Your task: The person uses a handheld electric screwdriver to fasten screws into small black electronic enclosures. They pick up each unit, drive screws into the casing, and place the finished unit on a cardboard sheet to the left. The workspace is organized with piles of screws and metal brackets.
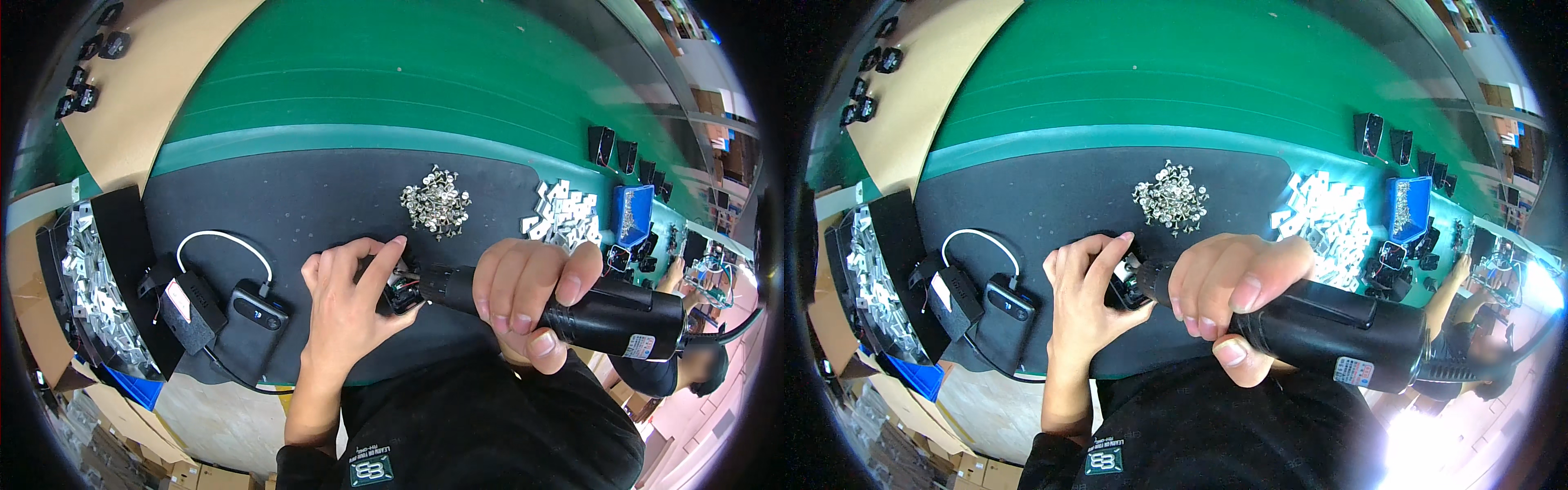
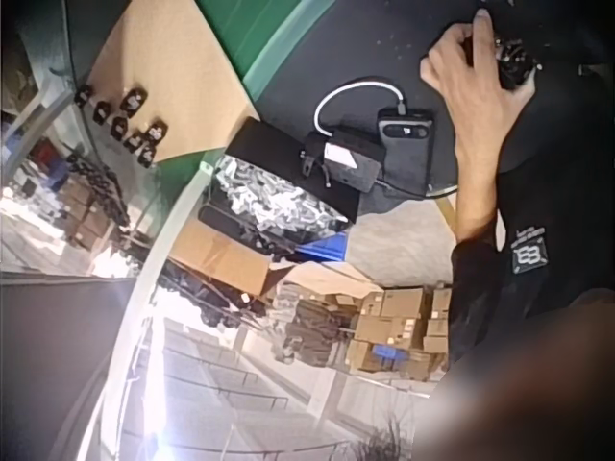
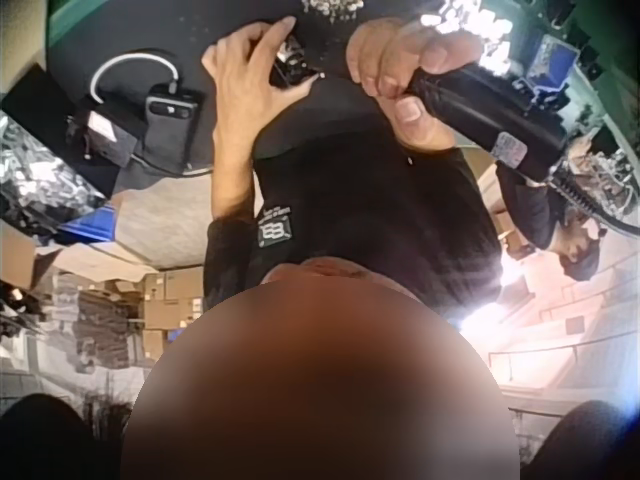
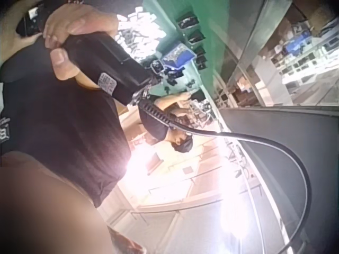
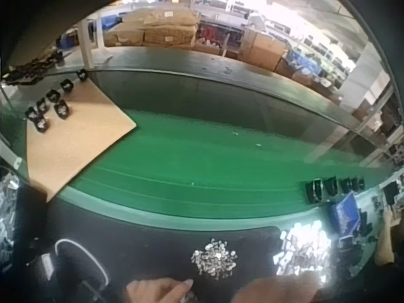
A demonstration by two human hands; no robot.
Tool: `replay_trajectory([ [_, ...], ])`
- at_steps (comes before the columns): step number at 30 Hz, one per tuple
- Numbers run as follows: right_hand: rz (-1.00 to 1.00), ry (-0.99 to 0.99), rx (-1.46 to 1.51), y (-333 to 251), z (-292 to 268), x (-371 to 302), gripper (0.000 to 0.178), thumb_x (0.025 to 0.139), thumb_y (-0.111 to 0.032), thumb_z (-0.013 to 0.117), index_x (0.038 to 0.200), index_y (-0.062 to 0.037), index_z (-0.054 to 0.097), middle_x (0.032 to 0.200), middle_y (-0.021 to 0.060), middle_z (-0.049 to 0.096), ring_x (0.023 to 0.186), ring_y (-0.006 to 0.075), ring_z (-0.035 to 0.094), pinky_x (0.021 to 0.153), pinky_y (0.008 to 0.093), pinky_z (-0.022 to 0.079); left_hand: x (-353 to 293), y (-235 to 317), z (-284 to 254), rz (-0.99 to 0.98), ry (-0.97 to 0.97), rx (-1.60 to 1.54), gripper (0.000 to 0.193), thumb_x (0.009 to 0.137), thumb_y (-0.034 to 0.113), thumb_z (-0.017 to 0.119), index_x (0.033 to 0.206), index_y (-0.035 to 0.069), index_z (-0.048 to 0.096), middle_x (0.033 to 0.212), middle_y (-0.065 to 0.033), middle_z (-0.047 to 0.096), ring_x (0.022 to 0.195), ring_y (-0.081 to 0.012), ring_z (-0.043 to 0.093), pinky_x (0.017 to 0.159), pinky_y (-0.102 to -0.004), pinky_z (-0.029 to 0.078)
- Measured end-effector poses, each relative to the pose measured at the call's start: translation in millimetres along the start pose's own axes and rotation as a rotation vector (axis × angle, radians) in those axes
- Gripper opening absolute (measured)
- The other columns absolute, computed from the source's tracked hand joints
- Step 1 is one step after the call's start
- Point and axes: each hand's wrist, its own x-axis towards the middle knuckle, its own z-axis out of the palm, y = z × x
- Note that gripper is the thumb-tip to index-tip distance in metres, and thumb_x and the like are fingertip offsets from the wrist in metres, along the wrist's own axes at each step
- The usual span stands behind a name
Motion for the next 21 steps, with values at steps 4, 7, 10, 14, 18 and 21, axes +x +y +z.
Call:
replay_trajectory([
  [4, 0.008, -0.007, 0.004, 1, 2, 3, 0.035, 0.072, 0.001, 0.066, 0.100, -0.0069, 0.046, 0.070, 0.0042, 0.055, 0.059, 0.0168, 0.055, 0.057, 0.0325, 0.049, 0, -1, -1, 0.014, -0.006, -0.013, 0.073, 0.045, 0.023, 0.081, 0.115, 0.011, 0.061, 0.097, -0.0022, 0.056, 0.088, -0.0198, 0.052, 0.086, -0.0384, 0.031],
  [7, 0.020, -0.064, 0.005, 3, 2, 7, 0.032, 0.070, 0.002, 0.066, 0.095, -0.0065, 0.048, 0.068, 0.0048, 0.056, 0.056, 0.0175, 0.056, 0.055, 0.0325, 0.049, 0, -1, -1, 0.010, -0.019, -0.015, 0.070, 0.047, 0.024, 0.081, 0.114, 0.012, 0.062, 0.096, -0.0016, 0.057, 0.088, -0.0194, 0.052, 0.085, -0.0383, 0.031],
  [10, 0.047, -0.079, -0.022, 3, 3, 9, 0.032, 0.068, 0.003, 0.067, 0.093, -0.0062, 0.049, 0.066, 0.0056, 0.057, 0.053, 0.0185, 0.056, 0.053, 0.0329, 0.049, 0, 2, -2, -0.004, -0.030, -0.031, 0.065, 0.053, 0.027, 0.082, 0.114, 0.013, 0.063, 0.097, -0.0018, 0.057, 0.089, -0.0198, 0.051, 0.082, -0.0386, 0.031],
  [14, 0.066, -0.081, -0.086, 0, 6, 12, 0.033, 0.069, 0.004, 0.067, 0.095, -0.0062, 0.049, 0.066, 0.0060, 0.057, 0.053, 0.0193, 0.056, 0.053, 0.0337, 0.048, 2, 4, 2, -0.006, -0.013, -0.045, 0.065, 0.052, 0.028, 0.082, 0.113, 0.013, 0.063, 0.095, -0.0017, 0.057, 0.087, -0.0200, 0.052, 0.082, -0.0395, 0.031],
  [18, 0.044, -0.020, -0.066, 3, 11, 6, 0.035, 0.072, 0.004, 0.067, 0.099, -0.0067, 0.048, 0.068, 0.0056, 0.056, 0.059, 0.0196, 0.056, 0.057, 0.0349, 0.048, 1, 6, -2, -0.002, -0.016, -0.050, 0.065, 0.053, 0.028, 0.082, 0.113, 0.013, 0.062, 0.095, -0.0021, 0.057, 0.089, -0.0209, 0.052, 0.082, -0.0401, 0.031],
  [21, 0.089, 0.096, -0.041, -3, 13, -3, 0.033, 0.078, 0.000, 0.063, 0.101, -0.0112, 0.043, 0.073, 0.0036, 0.052, 0.063, 0.0175, 0.055, 0.062, 0.0349, 0.047, 5, 12, -14, 0.041, -0.029, -0.017, 0.069, 0.054, 0.030, 0.082, 0.117, 0.012, 0.058, 0.092, -0.0034, 0.054, 0.090, -0.0218, 0.051, 0.081, -0.0394, 0.033],
])
